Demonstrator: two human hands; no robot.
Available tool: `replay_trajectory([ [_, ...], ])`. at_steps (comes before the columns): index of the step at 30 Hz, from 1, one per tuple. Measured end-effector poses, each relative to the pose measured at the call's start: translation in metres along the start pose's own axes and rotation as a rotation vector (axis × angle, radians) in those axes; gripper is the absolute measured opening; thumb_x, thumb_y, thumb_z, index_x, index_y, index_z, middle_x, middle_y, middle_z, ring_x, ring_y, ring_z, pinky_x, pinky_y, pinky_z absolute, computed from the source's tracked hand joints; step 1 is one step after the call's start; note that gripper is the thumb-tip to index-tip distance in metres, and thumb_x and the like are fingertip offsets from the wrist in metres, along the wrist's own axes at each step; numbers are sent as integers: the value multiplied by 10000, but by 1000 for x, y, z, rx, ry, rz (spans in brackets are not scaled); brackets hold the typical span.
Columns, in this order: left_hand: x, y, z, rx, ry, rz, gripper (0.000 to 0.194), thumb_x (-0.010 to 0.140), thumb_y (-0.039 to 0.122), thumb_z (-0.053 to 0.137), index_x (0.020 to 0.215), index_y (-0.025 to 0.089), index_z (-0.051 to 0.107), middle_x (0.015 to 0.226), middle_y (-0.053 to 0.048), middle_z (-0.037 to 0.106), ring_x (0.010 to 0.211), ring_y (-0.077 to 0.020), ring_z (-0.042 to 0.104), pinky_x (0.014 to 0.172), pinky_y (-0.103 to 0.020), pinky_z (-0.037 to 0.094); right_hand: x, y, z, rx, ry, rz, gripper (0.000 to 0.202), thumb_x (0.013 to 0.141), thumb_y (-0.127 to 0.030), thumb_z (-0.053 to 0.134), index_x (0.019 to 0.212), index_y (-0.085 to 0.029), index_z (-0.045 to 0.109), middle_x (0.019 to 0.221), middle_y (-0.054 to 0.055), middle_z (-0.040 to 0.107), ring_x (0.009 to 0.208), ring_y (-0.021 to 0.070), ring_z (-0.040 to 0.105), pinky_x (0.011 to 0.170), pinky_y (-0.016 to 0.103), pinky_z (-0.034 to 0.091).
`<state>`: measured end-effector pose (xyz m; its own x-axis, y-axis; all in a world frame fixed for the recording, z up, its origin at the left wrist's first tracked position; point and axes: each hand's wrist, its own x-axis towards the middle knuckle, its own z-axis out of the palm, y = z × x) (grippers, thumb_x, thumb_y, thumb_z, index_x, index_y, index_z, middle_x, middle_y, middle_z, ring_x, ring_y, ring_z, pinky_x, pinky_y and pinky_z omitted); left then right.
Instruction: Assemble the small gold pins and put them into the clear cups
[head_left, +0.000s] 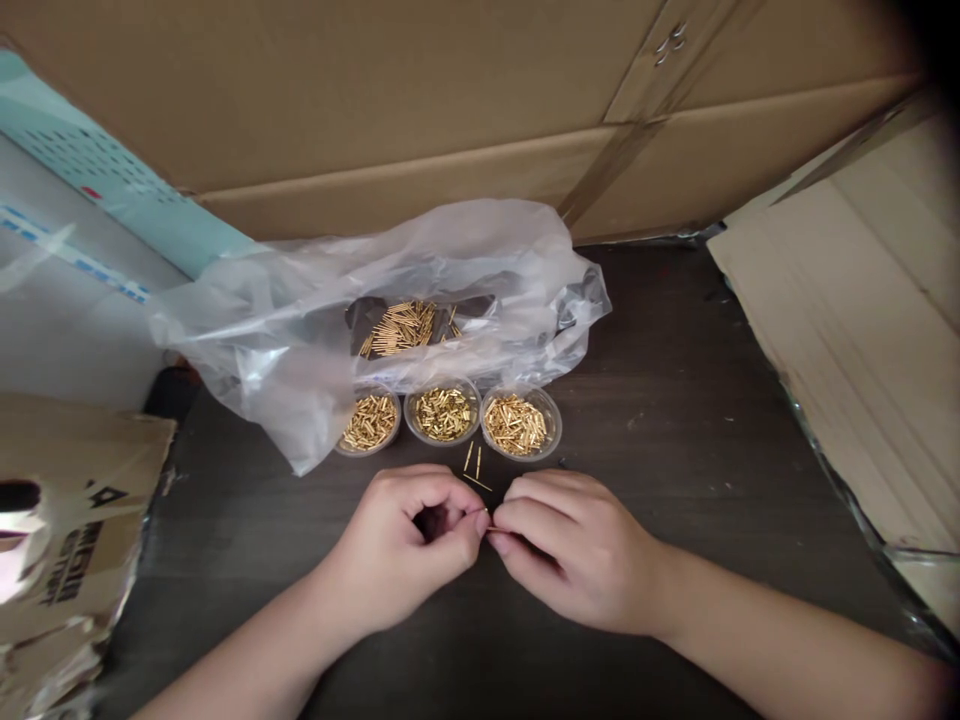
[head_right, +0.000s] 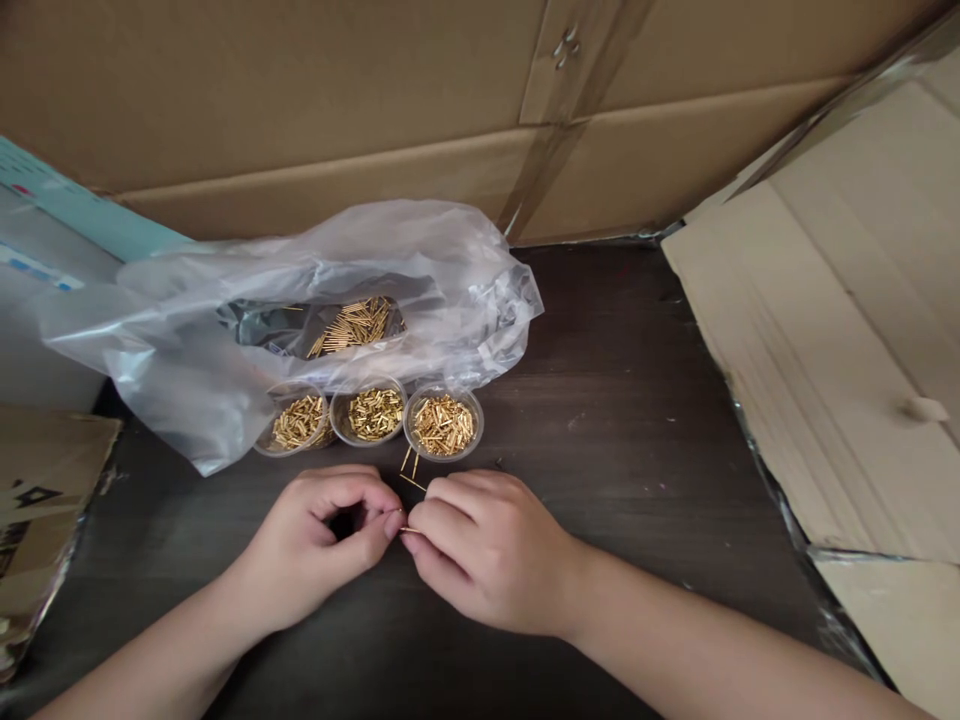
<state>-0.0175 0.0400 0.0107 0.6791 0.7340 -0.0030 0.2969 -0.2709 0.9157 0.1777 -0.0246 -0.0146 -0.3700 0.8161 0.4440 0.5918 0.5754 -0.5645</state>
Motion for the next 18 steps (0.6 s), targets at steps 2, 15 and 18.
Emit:
replay_trajectory([
  [2,-1,0,0,-4,6,5,169,883,178,638,720,145,666,615,9,577,554,-99,509,526,-221,399,0,0,0,16,4,-2,235,980,-166,504,768,-161,605,691,-2,501,624,136,426,603,305,381],
  [15,-5,-2,2,21,-113,130,136,1012,132,503,923,172,596,822,1,610,749,-104,570,684,-218,444,3,1,-7,313,31,100,157,965,-109,459,876,-147,583,751,14,547,660,113,505,617,260,418],
  [18,-6,-2,2,43,-145,128,140,1016,145,492,917,171,587,814,-2,595,729,-111,555,665,-230,433,3,1,-6,306,14,108,169,945,-126,481,796,-172,545,677,-27,487,582,94,445,561,245,369],
])
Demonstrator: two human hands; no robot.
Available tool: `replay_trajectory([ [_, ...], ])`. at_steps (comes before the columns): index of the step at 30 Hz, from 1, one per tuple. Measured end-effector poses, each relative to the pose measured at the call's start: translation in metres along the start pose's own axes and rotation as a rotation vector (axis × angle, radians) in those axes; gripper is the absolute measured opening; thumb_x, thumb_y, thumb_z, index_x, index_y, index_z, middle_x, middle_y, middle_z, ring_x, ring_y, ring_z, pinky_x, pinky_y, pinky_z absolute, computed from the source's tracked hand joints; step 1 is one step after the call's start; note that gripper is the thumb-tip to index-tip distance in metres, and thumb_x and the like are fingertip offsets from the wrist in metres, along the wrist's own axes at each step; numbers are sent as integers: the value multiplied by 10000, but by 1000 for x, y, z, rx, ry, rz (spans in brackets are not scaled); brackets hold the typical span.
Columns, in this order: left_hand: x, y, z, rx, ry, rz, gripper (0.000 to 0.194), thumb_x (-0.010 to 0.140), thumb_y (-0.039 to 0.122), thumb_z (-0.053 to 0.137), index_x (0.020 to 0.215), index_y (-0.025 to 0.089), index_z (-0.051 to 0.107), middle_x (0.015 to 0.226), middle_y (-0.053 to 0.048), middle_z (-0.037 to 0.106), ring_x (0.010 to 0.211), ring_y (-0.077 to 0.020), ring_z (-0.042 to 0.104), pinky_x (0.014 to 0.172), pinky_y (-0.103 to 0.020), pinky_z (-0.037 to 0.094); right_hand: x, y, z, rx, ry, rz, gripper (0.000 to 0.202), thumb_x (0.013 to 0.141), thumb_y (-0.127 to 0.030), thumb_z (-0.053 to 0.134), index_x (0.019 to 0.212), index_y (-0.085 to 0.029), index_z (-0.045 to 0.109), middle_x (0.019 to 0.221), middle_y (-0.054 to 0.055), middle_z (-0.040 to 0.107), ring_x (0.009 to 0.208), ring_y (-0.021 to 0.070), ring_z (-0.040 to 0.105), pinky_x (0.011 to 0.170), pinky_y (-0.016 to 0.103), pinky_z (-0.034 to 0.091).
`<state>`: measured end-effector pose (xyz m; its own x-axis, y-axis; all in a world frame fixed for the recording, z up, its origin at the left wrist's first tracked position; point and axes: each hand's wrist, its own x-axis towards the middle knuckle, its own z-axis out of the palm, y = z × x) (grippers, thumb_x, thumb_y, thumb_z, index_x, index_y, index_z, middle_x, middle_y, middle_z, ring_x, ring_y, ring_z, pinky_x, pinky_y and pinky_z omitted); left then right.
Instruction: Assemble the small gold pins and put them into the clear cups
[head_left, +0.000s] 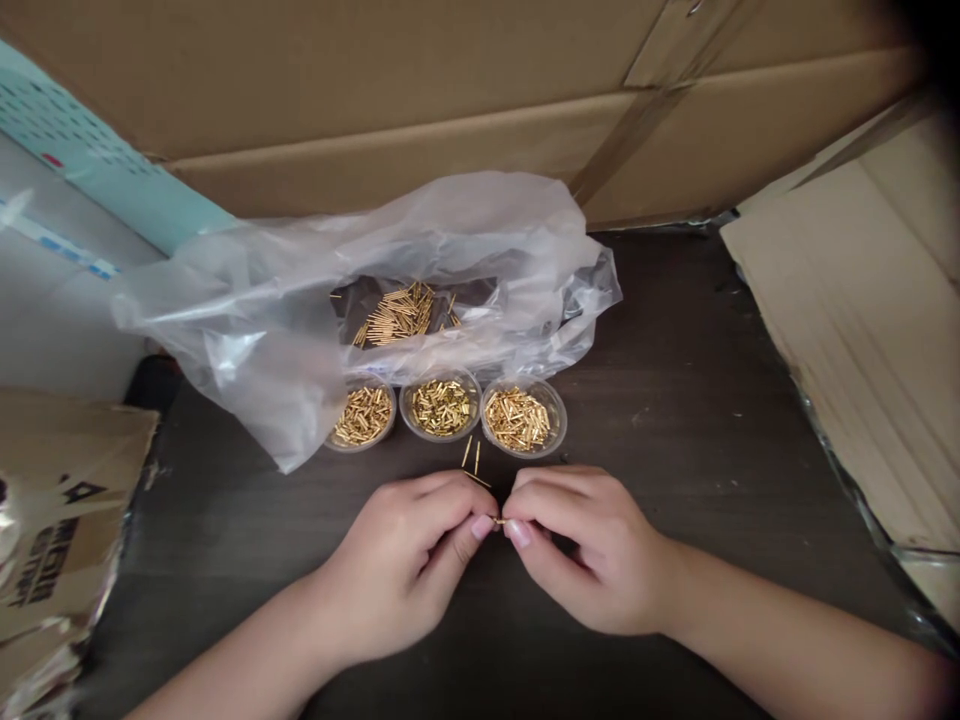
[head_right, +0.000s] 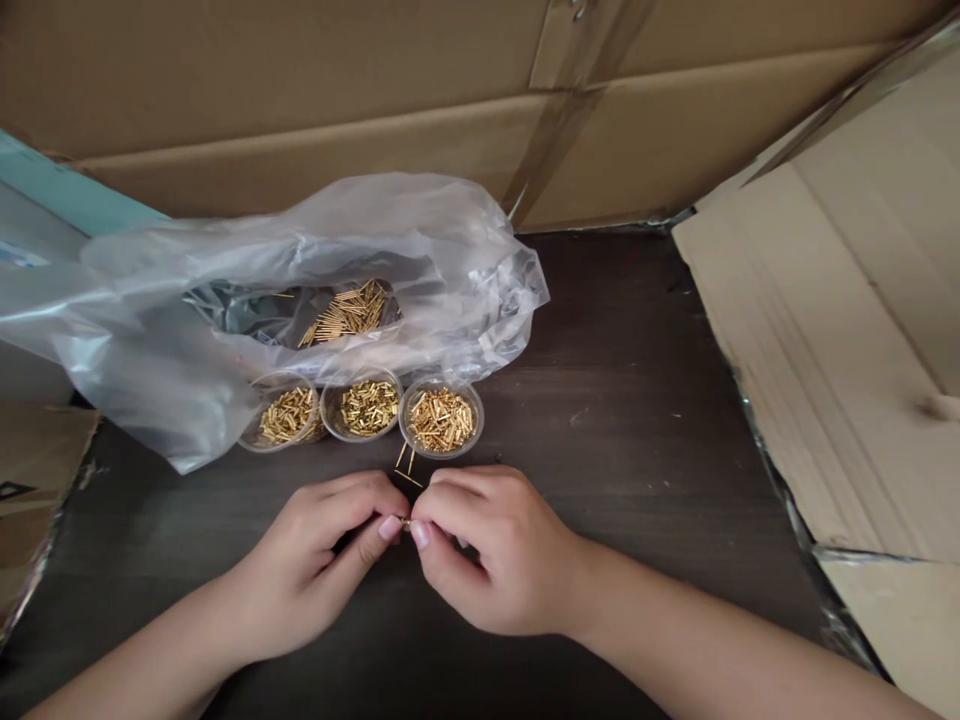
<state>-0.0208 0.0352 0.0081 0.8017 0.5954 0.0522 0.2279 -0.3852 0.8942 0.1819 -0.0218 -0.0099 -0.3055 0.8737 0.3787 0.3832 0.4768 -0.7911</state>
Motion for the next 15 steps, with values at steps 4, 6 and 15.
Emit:
replay_trajectory([
  [4,0,0,-1,23,-37,6,134,1012,151,497,920,172,592,793,3,575,698,-109,538,639,-231,412,1,1,-2,16,-23,2,210,921,-128,485,720,-187,479,621,-56,405,533,80,374,523,238,312],
  [6,0,1,-1,25,-43,14,130,1008,144,502,919,173,592,796,4,578,699,-106,540,640,-227,412,2,1,-3,42,-45,8,241,918,-129,478,689,-193,437,606,-61,367,523,78,347,512,241,288],
  [15,-4,3,0,108,-90,72,127,1004,136,434,918,184,513,767,12,549,646,-121,491,609,-257,393,7,-5,-7,205,-107,138,318,899,-125,448,636,-204,287,543,-74,293,487,64,296,478,225,239],
])
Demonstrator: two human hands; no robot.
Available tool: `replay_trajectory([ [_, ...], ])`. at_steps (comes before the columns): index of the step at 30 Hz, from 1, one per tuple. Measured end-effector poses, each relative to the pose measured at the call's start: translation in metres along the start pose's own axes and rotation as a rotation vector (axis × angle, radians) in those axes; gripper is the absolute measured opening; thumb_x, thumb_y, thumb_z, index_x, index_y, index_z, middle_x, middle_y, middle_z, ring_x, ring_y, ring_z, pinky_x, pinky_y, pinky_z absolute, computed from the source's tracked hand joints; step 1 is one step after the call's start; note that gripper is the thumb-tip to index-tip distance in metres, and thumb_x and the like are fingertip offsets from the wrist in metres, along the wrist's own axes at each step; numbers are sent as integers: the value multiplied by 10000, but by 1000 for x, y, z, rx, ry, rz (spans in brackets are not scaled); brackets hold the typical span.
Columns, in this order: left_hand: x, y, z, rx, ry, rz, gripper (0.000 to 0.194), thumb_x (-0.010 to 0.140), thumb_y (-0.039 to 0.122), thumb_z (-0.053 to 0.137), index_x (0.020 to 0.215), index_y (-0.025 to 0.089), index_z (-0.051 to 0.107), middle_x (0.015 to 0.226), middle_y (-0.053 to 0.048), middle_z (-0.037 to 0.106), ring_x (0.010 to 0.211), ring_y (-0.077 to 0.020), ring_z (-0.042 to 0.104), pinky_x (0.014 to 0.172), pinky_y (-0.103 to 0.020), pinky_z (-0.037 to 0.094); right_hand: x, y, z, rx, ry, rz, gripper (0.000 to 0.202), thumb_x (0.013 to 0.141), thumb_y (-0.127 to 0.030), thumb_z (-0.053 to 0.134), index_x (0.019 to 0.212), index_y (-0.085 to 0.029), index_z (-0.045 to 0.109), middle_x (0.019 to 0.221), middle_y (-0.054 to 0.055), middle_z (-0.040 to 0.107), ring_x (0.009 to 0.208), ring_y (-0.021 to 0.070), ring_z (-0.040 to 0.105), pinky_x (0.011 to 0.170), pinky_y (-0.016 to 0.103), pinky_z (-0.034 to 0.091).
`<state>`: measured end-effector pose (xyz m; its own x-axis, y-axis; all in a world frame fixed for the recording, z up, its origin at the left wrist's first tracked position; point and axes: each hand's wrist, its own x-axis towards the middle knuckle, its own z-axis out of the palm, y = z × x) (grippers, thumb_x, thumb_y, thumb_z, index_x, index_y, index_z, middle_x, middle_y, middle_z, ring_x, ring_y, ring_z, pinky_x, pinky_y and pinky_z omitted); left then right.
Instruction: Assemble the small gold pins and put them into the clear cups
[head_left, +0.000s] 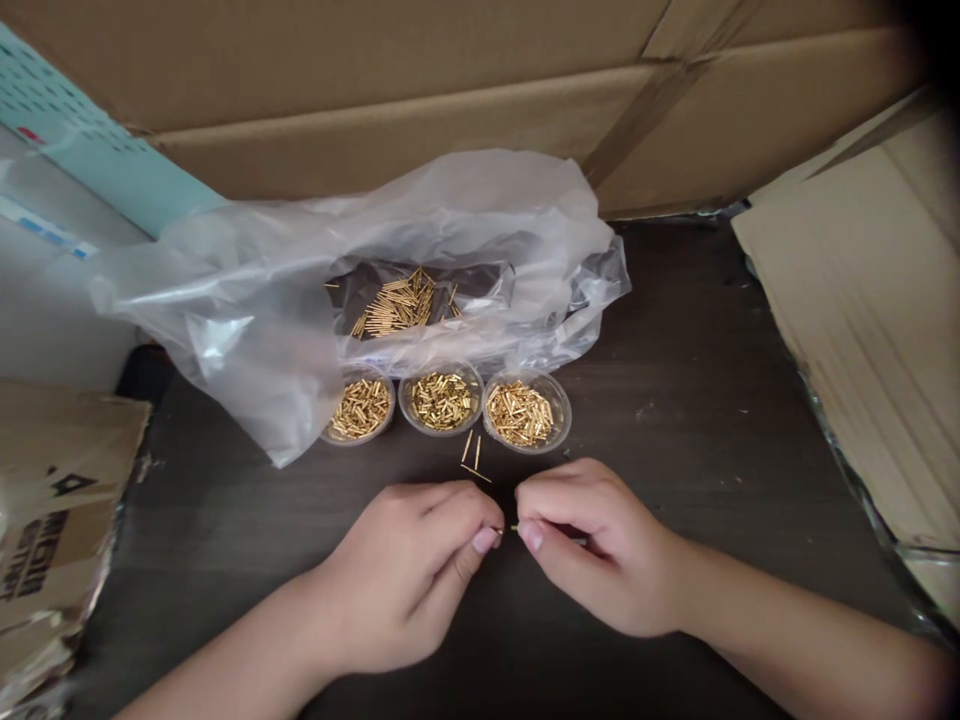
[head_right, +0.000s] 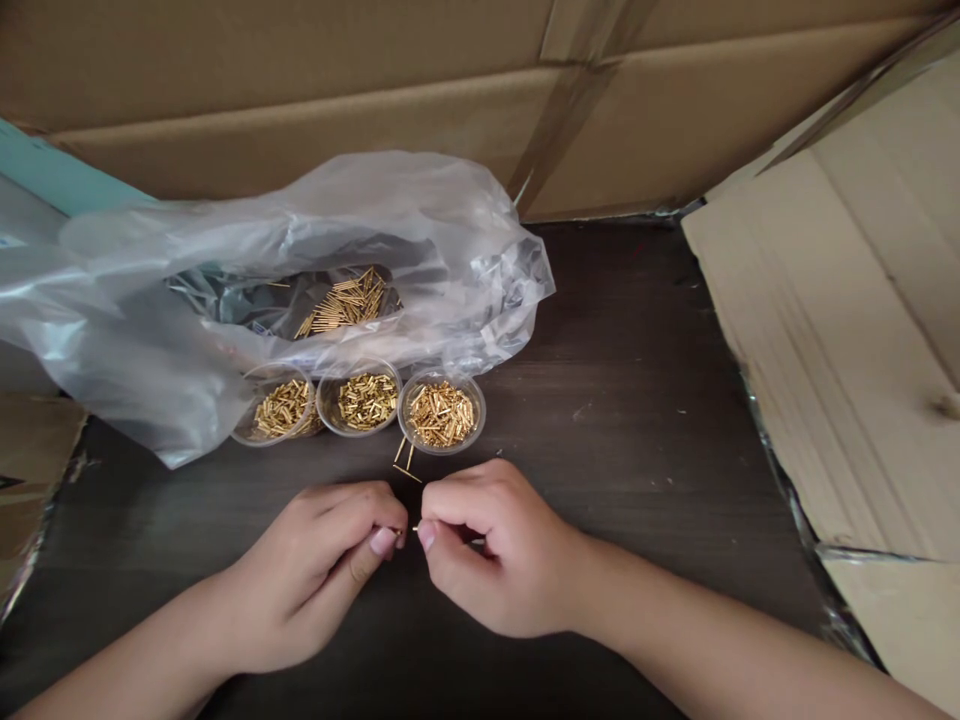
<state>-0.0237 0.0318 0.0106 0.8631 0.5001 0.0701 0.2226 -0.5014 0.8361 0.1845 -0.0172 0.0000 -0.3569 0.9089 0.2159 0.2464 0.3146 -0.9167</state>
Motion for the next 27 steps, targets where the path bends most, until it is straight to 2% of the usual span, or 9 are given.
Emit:
replay_trajectory([
  [4,0,3,0,27,-67,14,141,997,138,398,896,188,482,759,5,542,632,-137,479,590,-279,378,0,-1,1,77,-44,23,325,908,-152,425,628,-210,270,531,-74,269,479,71,287,475,233,238],
  [10,1,6,0,-53,-75,1,148,983,137,396,863,196,459,733,8,519,608,-134,467,573,-274,379,0,-2,1,113,-114,44,339,918,-182,412,621,-220,255,525,-73,261,482,81,285,482,250,245],
  [27,2,4,0,-90,-98,-43,178,1004,178,398,833,200,440,712,25,487,599,-126,439,563,-275,348,2,-1,0,166,-126,41,339,907,-165,428,612,-212,267,519,-80,250,474,71,274,481,241,245],
])
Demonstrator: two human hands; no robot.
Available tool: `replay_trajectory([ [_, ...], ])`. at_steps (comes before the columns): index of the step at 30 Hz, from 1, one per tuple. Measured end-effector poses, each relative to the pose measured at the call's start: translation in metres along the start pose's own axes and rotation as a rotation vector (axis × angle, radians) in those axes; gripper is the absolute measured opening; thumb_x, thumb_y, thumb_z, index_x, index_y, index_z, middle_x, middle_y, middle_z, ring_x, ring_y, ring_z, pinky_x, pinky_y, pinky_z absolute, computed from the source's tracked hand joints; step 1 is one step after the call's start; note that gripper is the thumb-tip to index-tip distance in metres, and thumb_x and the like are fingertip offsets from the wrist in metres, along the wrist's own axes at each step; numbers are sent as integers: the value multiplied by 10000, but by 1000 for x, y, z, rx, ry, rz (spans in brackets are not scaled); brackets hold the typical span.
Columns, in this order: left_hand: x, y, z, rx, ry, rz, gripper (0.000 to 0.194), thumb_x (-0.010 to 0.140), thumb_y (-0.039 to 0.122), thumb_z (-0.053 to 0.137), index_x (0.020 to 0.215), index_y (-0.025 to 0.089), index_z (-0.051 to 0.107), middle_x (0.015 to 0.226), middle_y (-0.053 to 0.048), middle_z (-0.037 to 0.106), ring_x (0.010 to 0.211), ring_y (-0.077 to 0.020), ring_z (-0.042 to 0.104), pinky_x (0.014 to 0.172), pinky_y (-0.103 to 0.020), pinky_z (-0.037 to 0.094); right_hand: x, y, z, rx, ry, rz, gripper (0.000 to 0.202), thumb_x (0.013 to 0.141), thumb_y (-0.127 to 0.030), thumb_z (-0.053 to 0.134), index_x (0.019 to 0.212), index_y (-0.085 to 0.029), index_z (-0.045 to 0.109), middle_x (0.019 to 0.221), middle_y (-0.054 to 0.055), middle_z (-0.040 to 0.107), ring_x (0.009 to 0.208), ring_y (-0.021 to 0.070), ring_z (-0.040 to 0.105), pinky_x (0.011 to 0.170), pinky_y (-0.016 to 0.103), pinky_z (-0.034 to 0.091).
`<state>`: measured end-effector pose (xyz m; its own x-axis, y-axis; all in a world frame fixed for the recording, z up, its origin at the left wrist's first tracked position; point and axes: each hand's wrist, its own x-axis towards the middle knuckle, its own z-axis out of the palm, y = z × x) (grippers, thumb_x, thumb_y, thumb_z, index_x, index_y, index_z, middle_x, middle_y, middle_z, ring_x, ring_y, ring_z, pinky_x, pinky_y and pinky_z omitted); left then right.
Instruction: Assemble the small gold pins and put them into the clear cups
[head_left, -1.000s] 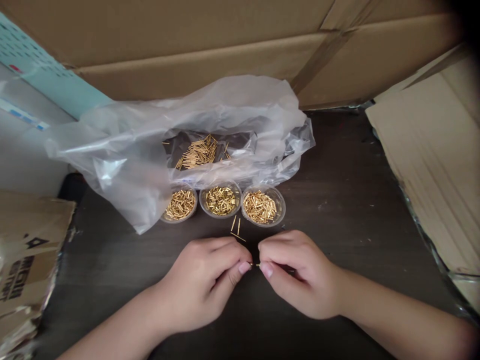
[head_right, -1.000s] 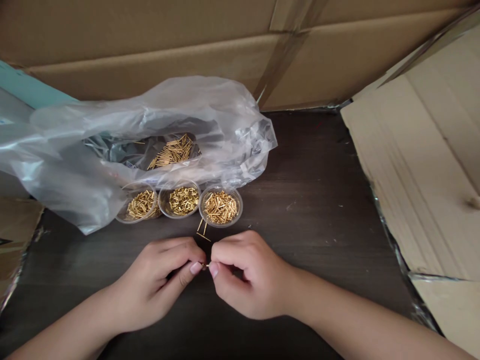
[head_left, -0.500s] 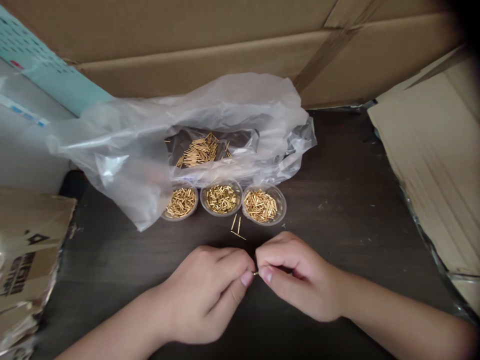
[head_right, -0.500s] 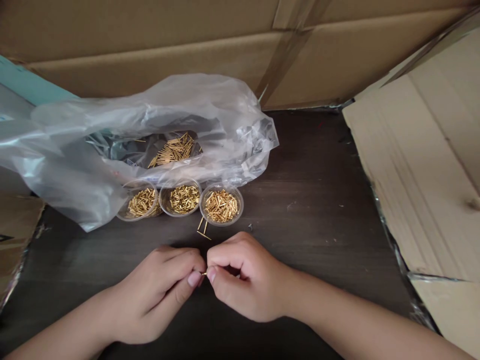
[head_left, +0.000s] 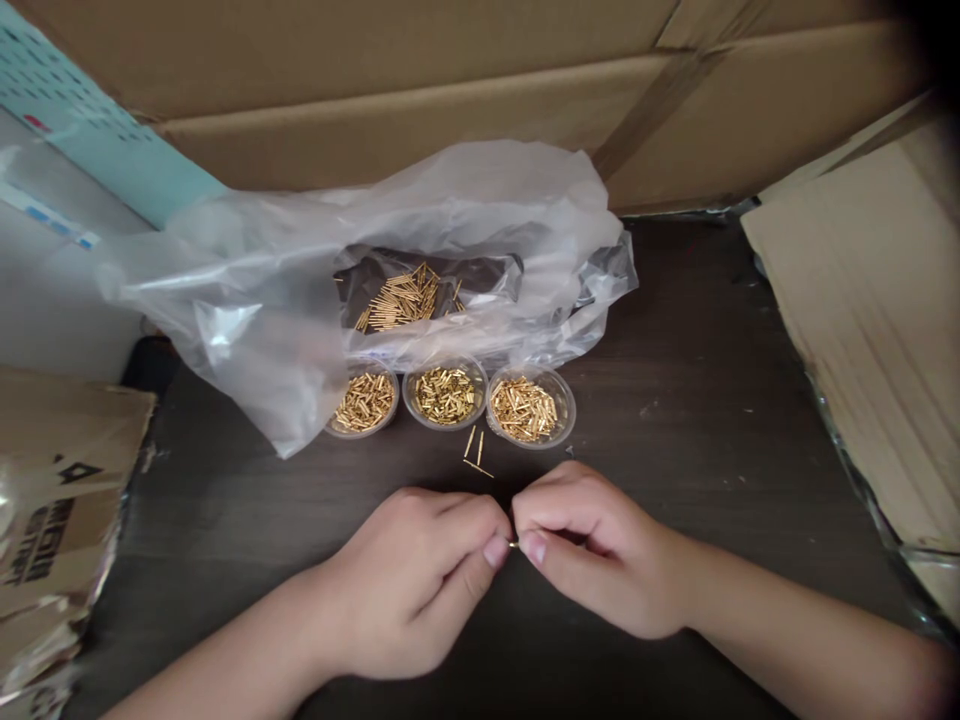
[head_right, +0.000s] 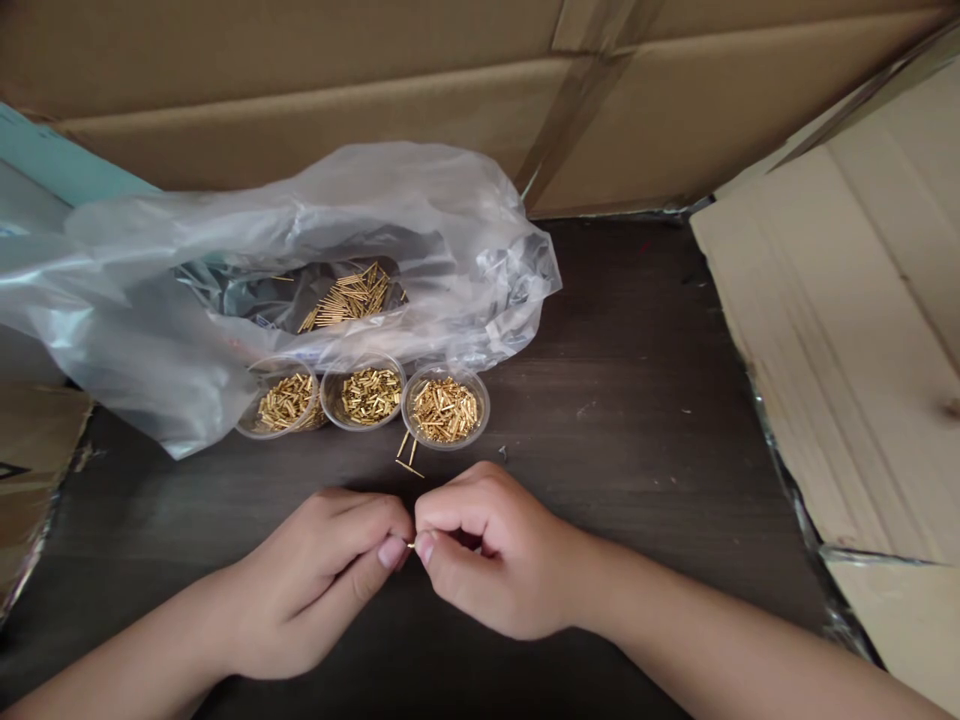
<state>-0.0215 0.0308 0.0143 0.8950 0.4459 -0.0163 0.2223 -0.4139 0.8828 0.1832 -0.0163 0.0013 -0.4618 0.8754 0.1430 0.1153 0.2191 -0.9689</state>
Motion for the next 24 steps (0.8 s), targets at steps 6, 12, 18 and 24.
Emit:
replay_trajectory([
  [6,0,1,2,5,41,1,159,991,156,401,841,198,433,711,32,480,596,-119,428,559,-268,344,-2,1,4,-23,26,-13,329,915,-164,430,631,-209,271,534,-74,271,491,71,287,490,236,249],
  [12,1,6,4,-86,83,-23,195,1026,173,396,835,187,432,707,42,468,612,-94,437,576,-235,356,-4,4,6,-22,68,-31,298,918,-169,458,660,-198,313,556,-71,306,511,65,309,506,225,254],
  [18,2,7,6,-142,123,-37,246,1036,179,398,791,183,404,678,48,428,595,-85,414,567,-224,343,-4,2,8,-3,66,-48,289,934,-163,455,671,-192,341,551,-71,338,509,61,327,510,218,266],
  [24,3,4,7,-164,147,-53,287,1038,183,419,752,176,396,642,57,389,572,-76,384,552,-216,312,-6,3,14,-126,116,-96,275,917,-115,448,702,-201,300,597,-66,333,531,65,323,518,234,261],
])
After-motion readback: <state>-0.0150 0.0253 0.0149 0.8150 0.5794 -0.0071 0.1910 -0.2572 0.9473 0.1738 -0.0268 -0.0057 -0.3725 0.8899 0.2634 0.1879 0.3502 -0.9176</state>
